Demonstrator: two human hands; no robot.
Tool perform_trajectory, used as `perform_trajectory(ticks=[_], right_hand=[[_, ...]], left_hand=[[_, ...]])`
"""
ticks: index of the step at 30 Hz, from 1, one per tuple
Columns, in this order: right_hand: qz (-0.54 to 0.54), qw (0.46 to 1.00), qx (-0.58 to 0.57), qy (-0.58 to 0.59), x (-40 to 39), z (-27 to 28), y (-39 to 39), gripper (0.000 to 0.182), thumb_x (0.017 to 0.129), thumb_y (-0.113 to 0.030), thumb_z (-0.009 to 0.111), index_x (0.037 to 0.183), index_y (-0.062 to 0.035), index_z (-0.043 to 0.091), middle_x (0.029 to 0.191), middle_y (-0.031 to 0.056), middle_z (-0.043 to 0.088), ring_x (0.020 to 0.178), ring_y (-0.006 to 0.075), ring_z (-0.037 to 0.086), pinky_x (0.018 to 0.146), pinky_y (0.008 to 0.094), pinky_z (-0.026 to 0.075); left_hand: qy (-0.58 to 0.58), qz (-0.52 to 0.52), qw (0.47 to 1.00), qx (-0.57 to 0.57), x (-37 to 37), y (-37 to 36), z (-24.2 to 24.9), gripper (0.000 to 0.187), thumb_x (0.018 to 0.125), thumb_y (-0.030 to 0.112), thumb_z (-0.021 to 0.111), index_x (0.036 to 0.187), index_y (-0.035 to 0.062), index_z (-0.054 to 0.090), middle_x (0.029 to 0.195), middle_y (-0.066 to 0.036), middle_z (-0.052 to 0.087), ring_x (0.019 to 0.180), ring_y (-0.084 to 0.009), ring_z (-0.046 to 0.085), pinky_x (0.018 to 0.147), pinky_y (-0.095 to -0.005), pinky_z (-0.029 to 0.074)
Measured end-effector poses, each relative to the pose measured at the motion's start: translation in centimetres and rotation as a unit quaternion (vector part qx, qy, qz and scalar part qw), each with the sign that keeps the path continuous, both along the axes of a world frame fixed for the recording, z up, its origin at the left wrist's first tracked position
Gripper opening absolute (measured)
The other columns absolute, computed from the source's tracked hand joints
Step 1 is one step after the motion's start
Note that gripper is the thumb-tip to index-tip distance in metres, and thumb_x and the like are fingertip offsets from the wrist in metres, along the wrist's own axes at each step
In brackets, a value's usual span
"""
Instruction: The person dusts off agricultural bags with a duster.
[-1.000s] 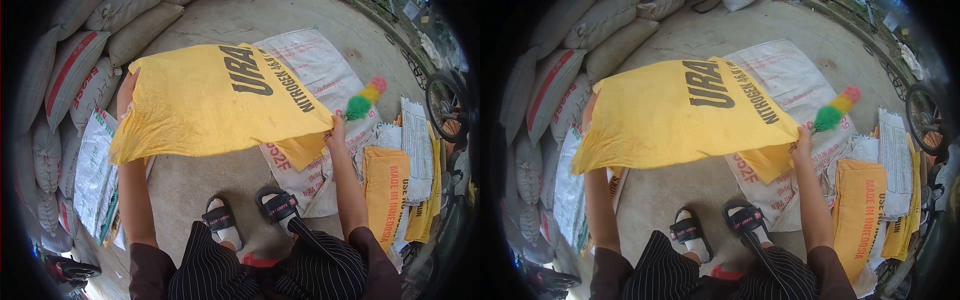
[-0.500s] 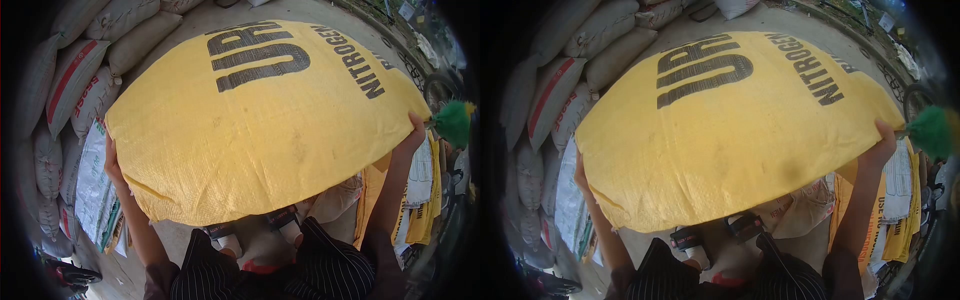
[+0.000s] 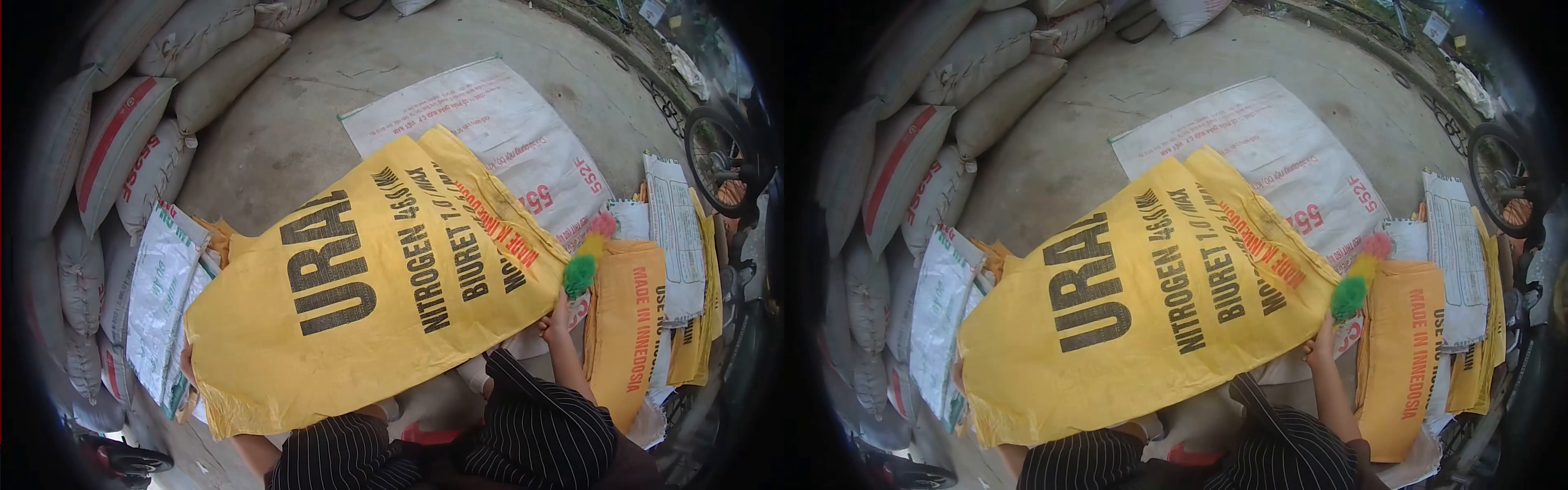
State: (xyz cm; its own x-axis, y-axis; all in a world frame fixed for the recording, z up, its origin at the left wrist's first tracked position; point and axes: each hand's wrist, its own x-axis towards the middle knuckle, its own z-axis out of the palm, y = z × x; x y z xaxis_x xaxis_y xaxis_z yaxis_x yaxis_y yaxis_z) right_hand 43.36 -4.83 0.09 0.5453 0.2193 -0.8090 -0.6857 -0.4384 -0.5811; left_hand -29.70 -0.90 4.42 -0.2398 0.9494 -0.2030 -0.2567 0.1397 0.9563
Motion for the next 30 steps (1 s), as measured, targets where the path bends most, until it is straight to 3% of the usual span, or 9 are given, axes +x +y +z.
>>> perform_trajectory(ticks=[7,11,14,17,21,23,24,26,30], right_hand=[[-0.028,0.99,-0.071,-0.119,5.6,-6.1,1.6,0.034,0.076,-0.043,0.061,0.078,-0.0105,0.051,0.052,-0.0013,0.048,0.03,0.0082,0.033,0.028,0.0221,0.024],[0.035,0.989,0.143,-0.011,9.5,-3.5,8.1,0.016,0.077,-0.023,0.059,0.085,-0.01,0.053,0.065,0.0004,0.057,0.039,0.0077,0.046,0.03,0.0219,0.029],[0.062,0.957,0.275,-0.068,13.4,3.0,15.1,0.011,0.077,-0.021,0.055,0.077,-0.0101,0.054,0.06,-0.003,0.051,0.035,0.0036,0.033,0.031,0.0166,0.027],[-0.013,0.913,0.384,-0.137,16.8,11.2,19.4,0.01,0.078,-0.016,0.051,0.071,-0.0096,0.052,0.052,-0.0046,0.048,0.033,0.0042,0.032,0.032,0.0175,0.026],[-0.043,0.857,0.485,-0.171,25.8,14.4,15.7,0.01,0.076,-0.015,0.048,0.073,-0.0068,0.05,0.056,-0.0008,0.051,0.034,0.0076,0.036,0.036,0.0207,0.031],[-0.12,0.889,0.382,-0.223,22.6,16.3,12.0,0.013,0.076,-0.018,0.046,0.074,-0.006,0.051,0.058,-0.0006,0.053,0.036,0.0092,0.039,0.035,0.0224,0.03],[-0.01,0.916,0.3,-0.266,28.8,12.1,7.9,0.015,0.075,-0.021,0.046,0.076,-0.007,0.052,0.06,0.0003,0.055,0.038,0.0103,0.042,0.034,0.0252,0.03],[-0.023,0.949,0.155,-0.273,29.6,8.0,1.8,0.014,0.073,-0.025,0.048,0.075,-0.0117,0.051,0.053,0.0,0.049,0.037,0.0105,0.039,0.033,0.0267,0.03],[-0.028,0.964,-0.004,-0.264,21.8,2.1,-3.3,0.016,0.069,-0.025,0.055,0.071,-0.011,0.046,0.045,-0.0016,0.038,0.03,0.0102,0.031,0.028,0.0257,0.024]], left_hand=[[-0.033,-0.022,0.994,-0.104,-8.0,-8.3,-9.9,0.047,0.078,0.013,0.044,0.122,-0.0038,0.041,0.115,-0.017,0.051,0.103,-0.0224,0.053,0.088,-0.0313,0.043],[-0.05,-0.031,0.986,-0.158,-5.7,-2.6,-14.4,0.047,0.077,0.012,0.044,0.121,-0.0038,0.041,0.114,-0.017,0.052,0.102,-0.0227,0.053,0.088,-0.0316,0.043],[-0.056,-0.033,0.977,-0.201,-3.1,5.0,-16.9,0.047,0.077,0.012,0.044,0.121,-0.0038,0.041,0.113,-0.017,0.053,0.101,-0.0229,0.054,0.088,-0.0318,0.044],[-0.136,-0.034,0.972,-0.191,18.5,9.5,-2.8,0.037,0.074,0.012,0.043,0.107,-0.0053,0.047,0.104,-0.015,0.055,0.093,-0.0246,0.056,0.085,-0.035,0.045],[-0.143,-0.075,0.962,-0.222,22.6,12.7,-5.4,0.035,0.074,0.01,0.042,0.104,-0.0071,0.048,0.099,-0.014,0.056,0.091,-0.0232,0.056,0.083,-0.0355,0.045],[-0.049,-0.163,0.964,-0.203,24.4,13.7,-6.2,0.037,0.075,0.011,0.04,0.105,-0.0092,0.05,0.102,-0.016,0.058,0.094,-0.0236,0.057,0.084,-0.0353,0.044],[-0.056,-0.161,0.964,-0.205,24.6,14.2,-6.5,0.037,0.075,0.011,0.04,0.105,-0.0092,0.05,0.102,-0.016,0.058,0.094,-0.0236,0.057,0.084,-0.0353,0.044],[-0.038,-0.16,0.963,-0.214,24.1,14.8,-7.0,0.032,0.076,0.012,0.041,0.099,-0.0063,0.053,0.096,-0.012,0.059,0.088,-0.0209,0.057,0.081,-0.0328,0.044],[0.12,-0.131,0.957,-0.228,19.6,15.0,-6.5,0.017,0.073,0.011,0.043,0.081,0.0001,0.053,0.079,-0.005,0.053,0.073,-0.0155,0.052,0.068,-0.0288,0.042]])
